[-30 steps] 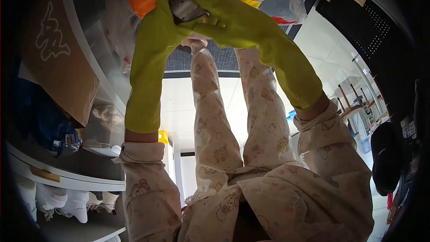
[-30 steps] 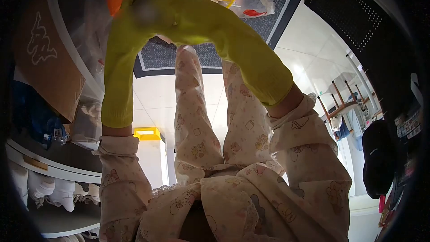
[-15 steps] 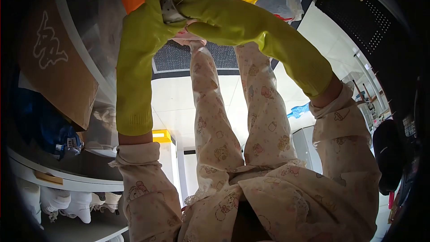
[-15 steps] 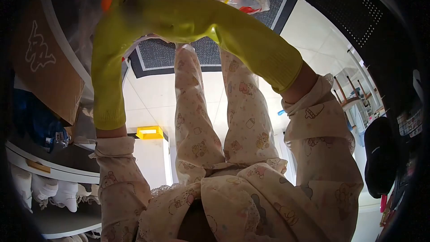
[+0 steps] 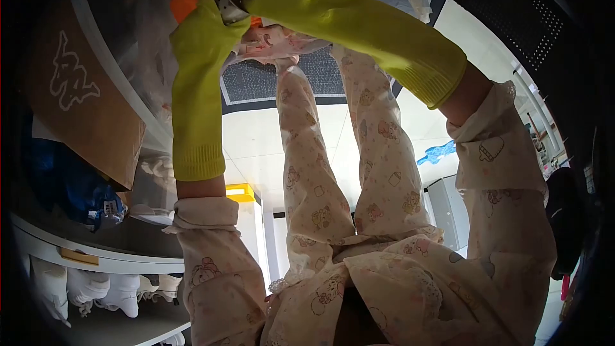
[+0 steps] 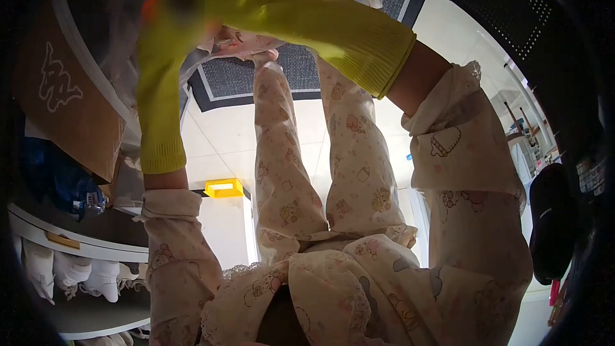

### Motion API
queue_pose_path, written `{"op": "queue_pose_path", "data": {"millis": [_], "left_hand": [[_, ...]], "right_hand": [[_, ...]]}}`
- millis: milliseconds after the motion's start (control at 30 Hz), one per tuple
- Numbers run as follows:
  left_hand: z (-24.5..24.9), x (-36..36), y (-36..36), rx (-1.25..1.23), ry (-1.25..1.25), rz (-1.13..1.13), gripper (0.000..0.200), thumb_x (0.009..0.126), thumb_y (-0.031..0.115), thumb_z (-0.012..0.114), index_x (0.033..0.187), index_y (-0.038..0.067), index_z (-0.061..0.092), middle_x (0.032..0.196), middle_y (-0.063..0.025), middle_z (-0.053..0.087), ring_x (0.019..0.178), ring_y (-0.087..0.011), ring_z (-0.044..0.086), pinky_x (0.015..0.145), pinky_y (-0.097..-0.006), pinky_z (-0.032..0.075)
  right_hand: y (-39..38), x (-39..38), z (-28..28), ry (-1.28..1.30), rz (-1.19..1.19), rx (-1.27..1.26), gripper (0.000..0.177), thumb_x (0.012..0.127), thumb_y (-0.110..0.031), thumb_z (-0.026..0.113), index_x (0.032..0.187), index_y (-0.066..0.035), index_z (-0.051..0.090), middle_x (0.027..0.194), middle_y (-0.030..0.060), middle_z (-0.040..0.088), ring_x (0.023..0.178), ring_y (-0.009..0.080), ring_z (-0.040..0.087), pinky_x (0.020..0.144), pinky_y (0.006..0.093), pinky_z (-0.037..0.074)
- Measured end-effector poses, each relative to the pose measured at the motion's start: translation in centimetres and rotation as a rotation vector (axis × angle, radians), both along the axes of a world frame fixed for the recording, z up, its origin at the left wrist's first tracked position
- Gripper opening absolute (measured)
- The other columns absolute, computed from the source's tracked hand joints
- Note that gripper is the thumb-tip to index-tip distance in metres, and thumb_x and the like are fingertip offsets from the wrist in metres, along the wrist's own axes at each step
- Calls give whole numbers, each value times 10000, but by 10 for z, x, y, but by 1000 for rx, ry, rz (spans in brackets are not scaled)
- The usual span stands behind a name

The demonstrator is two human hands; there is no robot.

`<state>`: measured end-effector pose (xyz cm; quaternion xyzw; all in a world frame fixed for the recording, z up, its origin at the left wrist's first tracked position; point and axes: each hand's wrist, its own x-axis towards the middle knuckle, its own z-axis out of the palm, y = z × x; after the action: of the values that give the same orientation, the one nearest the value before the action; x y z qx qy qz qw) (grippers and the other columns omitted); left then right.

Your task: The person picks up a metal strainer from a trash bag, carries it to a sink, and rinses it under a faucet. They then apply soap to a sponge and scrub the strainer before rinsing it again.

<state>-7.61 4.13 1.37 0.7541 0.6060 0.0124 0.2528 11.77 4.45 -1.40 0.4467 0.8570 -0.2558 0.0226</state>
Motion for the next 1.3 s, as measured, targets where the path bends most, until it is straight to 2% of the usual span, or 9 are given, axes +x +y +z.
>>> {"op": "queue_pose_path", "data": {"millis": [233, 433, 533, 633, 833, 900, 933, 1200, 1300], "left_hand": [[-8, -21, 1, -27, -192, 189, 705, 687, 389, 797, 1246, 134, 451, 946, -80, 671, 716, -211, 681, 638, -317, 542], [-2, -12, -6, -54, -504, 195, 712, 656, 187, 842, 1233, 60, 444, 1038, -67, 649, 841, -146, 660, 716, -265, 542], [4, -13, -5, -120, -495, 172, 690, 664, 151, 830, 1227, 44, 444, 1062, -68, 637, 893, -138, 646, 749, -256, 537], [6, -11, -2, -148, -521, 166, 666, 676, 126, 817, 1224, 48, 447, 1047, -59, 636, 886, -132, 642, 751, -254, 536], [19, 1, 0, -415, -609, 133, 673, 690, 216, 816, 1237, 59, 456, 1059, -71, 636, 911, -179, 655, 786, -292, 533], [27, 5, 0, -386, -668, 178, 685, 693, 243, 814, 1244, 61, 452, 1047, -73, 643, 917, -187, 652, 795, -294, 527], [25, 3, 2, -390, -667, 178, 685, 693, 243, 814, 1244, 61, 452, 1047, -73, 643, 917, -187, 652, 795, -294, 527], [18, 3, 11, -34, -297, 46, 733, 647, 257, 846, 1247, 78, 466, 1046, -100, 650, 886, -189, 662, 754, -299, 532], [17, -3, 17, -137, -396, 78, 758, 645, 304, 840, 1274, 114, 461, 1065, -87, 653, 905, -199, 663, 757, -311, 533]], "right_hand": [[-6, 30, 12, -185, 40, 51, 360, 884, -214, 509, 1212, -68, 538, 1160, 125, 600, 803, 296, 658, 591, 436, 525], [6, 27, 24, -159, -98, -350, 283, 848, -218, 515, 1102, -115, 587, 1032, 159, 634, 807, 292, 656, 592, 441, 517], [1, 29, 25, -67, -266, -301, 244, 857, -228, 500, 1062, -129, 589, 908, 149, 651, 797, 301, 649, 620, 425, 516], [-15, 29, 22, 334, -114, 128, 432, 843, -122, 569, 1270, -102, 503, 1128, 121, 616, 906, 237, 640, 722, 294, 538], [-8, -2, 37, 325, 61, -414, 442, 793, -177, 613, 1226, -115, 551, 1239, 49, 567, 1036, 241, 608, 873, 402, 502], [-37, -19, -32, 93, 9, 412, 510, 765, -168, 656, 1261, -162, 536, 1086, 112, 637, 847, 218, 653, 722, 304, 547], [-42, -18, -36, 93, 8, 408, 510, 765, -168, 656, 1261, -162, 536, 1086, 112, 637, 847, 218, 653, 722, 304, 547], [-14, -13, 38, 244, -255, -321, 355, 827, -292, 607, 1168, -197, 585, 966, 67, 667, 774, 210, 659, 683, 347, 539], [-23, -11, 10, 483, -288, -179, 378, 830, -254, 605, 1200, -189, 568, 987, 69, 663, 783, 212, 659, 685, 348, 540]]}}
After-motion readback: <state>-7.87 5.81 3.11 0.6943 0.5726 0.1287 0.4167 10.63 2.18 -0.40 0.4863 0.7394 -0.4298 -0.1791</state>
